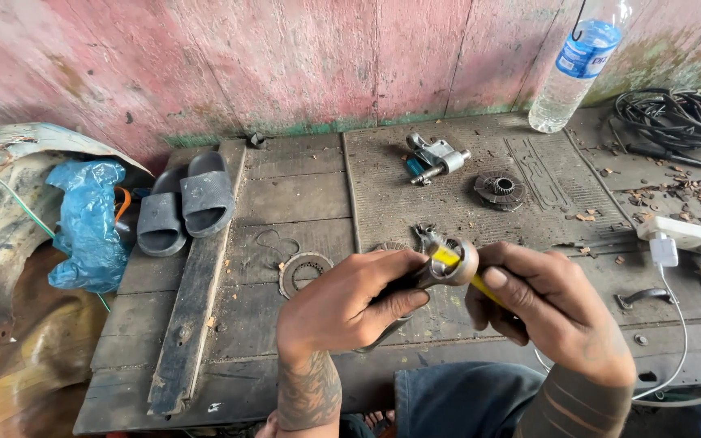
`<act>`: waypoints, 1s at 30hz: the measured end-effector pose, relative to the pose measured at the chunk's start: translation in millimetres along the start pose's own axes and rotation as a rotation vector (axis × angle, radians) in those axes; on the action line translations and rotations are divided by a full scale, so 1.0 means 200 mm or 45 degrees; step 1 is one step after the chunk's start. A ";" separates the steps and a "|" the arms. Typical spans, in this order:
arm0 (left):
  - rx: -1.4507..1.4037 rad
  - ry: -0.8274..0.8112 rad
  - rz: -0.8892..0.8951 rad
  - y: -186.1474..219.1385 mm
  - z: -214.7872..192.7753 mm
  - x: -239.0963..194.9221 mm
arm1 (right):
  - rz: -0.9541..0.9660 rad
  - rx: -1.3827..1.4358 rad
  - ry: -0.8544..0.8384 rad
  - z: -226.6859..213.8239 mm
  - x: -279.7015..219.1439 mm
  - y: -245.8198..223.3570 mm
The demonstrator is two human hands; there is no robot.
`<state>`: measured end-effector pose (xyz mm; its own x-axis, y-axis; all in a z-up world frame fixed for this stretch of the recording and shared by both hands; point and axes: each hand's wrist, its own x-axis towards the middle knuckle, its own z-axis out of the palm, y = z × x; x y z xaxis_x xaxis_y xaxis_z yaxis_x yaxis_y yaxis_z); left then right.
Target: Cleaning a motorcycle piston and connecting rod assembly using a small brush and cleaning fluid on a wooden workbench.
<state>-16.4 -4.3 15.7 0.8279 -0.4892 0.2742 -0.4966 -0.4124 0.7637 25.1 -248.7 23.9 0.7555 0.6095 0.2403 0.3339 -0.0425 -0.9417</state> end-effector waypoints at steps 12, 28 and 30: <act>0.102 0.375 -0.050 -0.03 0.00 0.00 | 0.038 -0.627 0.474 -0.02 0.07 0.11; 0.046 0.321 0.002 -0.04 0.04 0.07 | -0.167 -0.760 0.514 0.05 0.10 0.10; 0.077 0.499 -0.080 -0.06 0.04 0.06 | -0.203 -0.774 0.847 0.01 0.13 0.15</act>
<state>-2.3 -11.8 6.3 0.8882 -0.1363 0.4388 -0.4464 -0.4825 0.7536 52.9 -232.5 0.8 0.7809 0.0699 0.6208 0.5592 -0.5211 -0.6448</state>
